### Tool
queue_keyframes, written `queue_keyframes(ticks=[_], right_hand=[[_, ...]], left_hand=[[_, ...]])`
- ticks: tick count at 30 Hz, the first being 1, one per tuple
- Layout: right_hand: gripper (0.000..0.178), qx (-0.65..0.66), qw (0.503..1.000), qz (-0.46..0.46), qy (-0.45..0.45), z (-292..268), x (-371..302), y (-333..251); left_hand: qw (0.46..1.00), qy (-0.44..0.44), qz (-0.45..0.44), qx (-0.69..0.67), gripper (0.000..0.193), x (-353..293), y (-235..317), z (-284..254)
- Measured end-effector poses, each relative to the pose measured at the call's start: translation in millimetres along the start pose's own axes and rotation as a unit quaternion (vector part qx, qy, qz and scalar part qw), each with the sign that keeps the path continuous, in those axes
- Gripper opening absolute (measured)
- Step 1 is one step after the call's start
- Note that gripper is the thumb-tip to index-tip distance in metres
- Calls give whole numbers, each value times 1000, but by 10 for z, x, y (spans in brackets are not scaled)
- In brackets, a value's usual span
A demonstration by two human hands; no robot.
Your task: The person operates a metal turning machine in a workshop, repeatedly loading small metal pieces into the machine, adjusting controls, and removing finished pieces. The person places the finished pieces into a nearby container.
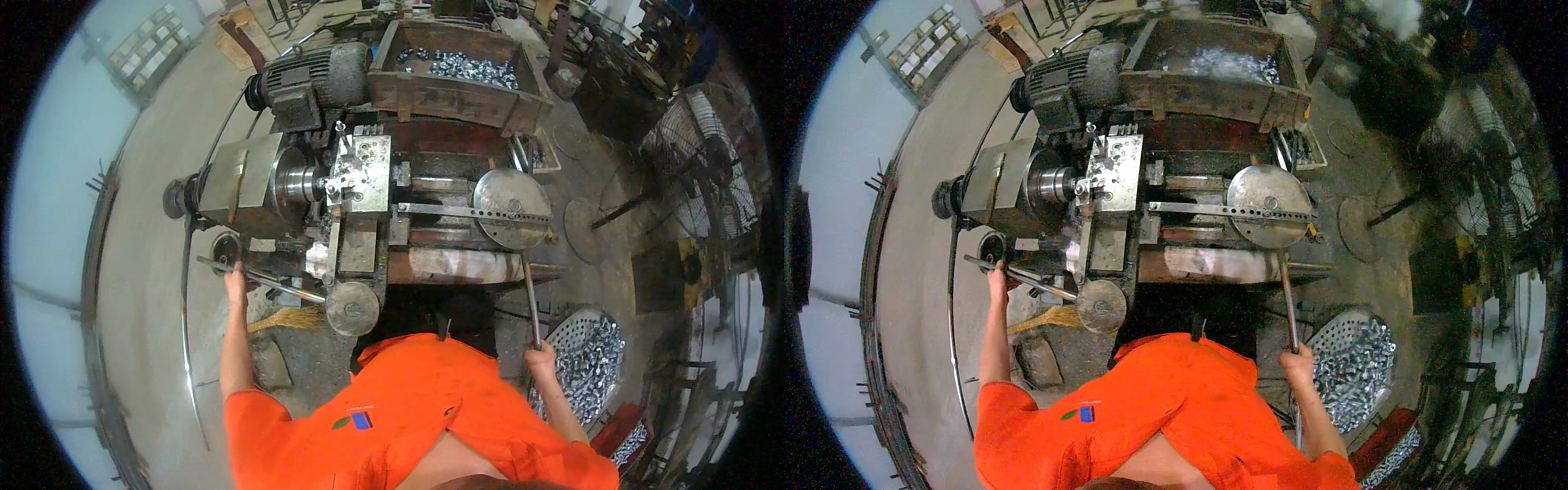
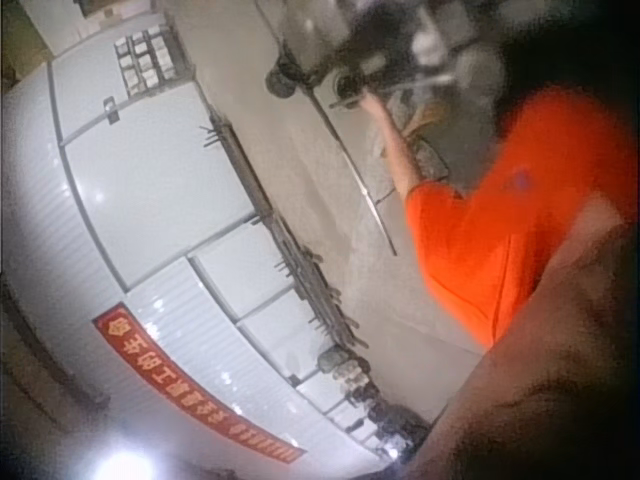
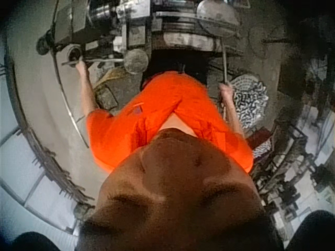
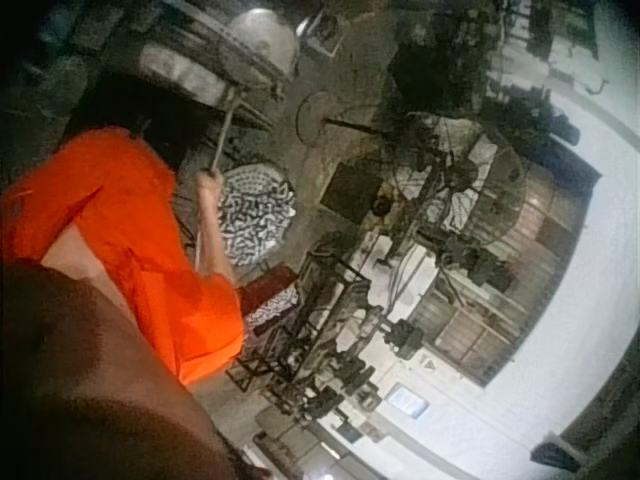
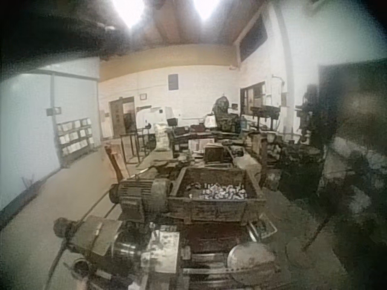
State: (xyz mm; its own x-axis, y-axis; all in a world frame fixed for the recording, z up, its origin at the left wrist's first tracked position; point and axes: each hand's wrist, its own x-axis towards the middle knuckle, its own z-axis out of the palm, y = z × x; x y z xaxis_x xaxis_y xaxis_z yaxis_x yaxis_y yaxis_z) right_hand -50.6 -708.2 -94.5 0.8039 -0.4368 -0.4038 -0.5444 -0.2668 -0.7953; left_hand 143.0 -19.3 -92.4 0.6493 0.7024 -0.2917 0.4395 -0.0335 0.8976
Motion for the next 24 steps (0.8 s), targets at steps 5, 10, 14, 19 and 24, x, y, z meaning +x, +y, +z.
queue_keyframes(ticks=[5, 10, 14, 19, 24], right_hand=[[23, -126, 987, -95, 29, -115, 72, -102], [26, -416, 880, -151, 171, -736, 659, -234], [32, -563, 793, -122, 196, -1393, 1657, -185], [45, -528, 759, -150, 351, -1085, 1992, -691], [69, -399, 778, -316, 368, -364, 1460, -757]], left_hand=[[997, -36, -7, 62, 43, -60, 119, -86], [990, -62, -59, 109, 40, -108, 171, -200], [996, -72, -16, 48, 34, -125, 183, -6], [995, -98, -10, 3, 47, -143, 54, -73], [993, -28, -9, -118, 59, -40, -417, -257]])
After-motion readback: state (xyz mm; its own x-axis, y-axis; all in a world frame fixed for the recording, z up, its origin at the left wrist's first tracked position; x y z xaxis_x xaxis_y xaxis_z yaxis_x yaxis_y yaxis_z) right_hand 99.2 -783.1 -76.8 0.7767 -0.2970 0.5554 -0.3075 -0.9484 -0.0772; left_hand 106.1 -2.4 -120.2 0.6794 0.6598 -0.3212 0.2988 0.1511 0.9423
